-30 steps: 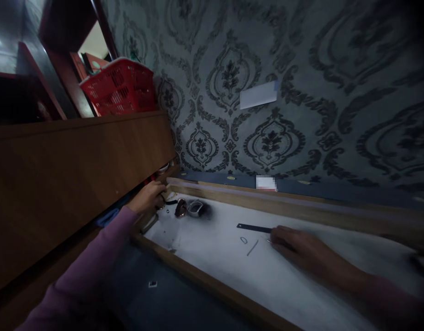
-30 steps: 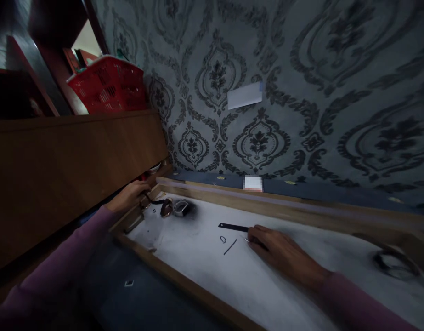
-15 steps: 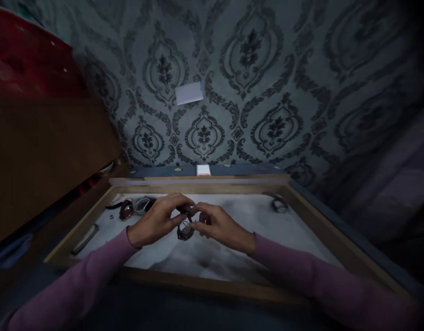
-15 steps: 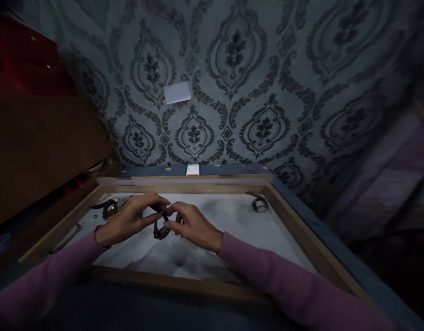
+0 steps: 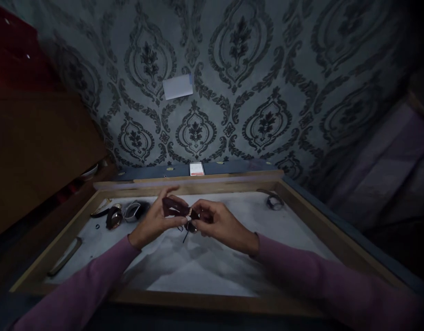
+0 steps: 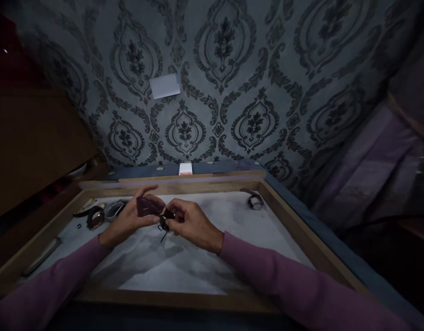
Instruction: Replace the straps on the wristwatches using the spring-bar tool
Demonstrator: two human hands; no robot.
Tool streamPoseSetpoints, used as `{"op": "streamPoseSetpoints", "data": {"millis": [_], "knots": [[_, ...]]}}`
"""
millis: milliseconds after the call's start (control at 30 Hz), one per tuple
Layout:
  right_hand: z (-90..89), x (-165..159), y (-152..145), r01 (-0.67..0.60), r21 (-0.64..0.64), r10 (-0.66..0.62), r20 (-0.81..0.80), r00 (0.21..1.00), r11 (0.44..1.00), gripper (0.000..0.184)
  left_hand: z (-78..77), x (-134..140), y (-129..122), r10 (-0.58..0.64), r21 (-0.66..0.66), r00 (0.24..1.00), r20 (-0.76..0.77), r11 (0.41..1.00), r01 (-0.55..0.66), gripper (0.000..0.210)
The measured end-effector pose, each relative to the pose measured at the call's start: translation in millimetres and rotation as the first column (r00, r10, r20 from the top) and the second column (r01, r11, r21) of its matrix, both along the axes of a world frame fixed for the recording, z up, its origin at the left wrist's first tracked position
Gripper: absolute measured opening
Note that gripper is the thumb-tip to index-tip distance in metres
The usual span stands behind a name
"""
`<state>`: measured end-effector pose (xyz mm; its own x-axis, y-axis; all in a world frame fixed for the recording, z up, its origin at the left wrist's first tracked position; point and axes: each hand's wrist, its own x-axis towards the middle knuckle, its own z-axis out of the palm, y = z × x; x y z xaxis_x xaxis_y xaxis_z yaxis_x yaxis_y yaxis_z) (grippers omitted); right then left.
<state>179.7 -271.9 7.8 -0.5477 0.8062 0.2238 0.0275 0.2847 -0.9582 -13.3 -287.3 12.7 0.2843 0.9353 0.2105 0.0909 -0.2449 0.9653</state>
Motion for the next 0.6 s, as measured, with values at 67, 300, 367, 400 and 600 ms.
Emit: {"op": "streamPoseSetpoints", "data": {"millis": [67,300,367,400,600], "knots": [[-1.7,-0.3,-0.1,-0.011,-0.004,0.011,0.019,1.0,1.0,0.009,1.7,2.3,-1.8,-0.049,-0.062,0.999,0.003,0.997,0.049,0.049],[-3.1,0.2,-0.6,-0.06,0.0,0.06,0.04,0.997,0.998,0.013,4.2,9.6,-8.4,-0.047,-0.086,0.996,0.071,0.995,0.054,0.032],[-3.4,1.0,0.3,-0.059,0.027,0.057,0.053,0.997,0.998,0.014,1.6,9.1,-9.1,-0.049,-0.103,0.994,0.101,0.993,0.059,0.032],[-3.5,1.4,0.7,-0.059,0.047,0.056,0.066,0.996,0.997,0.015,0.2,8.7,-9.3,-0.049,-0.113,0.992,0.113,0.992,0.062,0.033],[-2.2,2.4,-0.8,-0.081,0.11,0.067,0.118,0.991,0.991,0.016,-2.3,9.1,-9.6,-0.086,-0.166,0.986,0.145,0.98,0.11,0.035]]}}
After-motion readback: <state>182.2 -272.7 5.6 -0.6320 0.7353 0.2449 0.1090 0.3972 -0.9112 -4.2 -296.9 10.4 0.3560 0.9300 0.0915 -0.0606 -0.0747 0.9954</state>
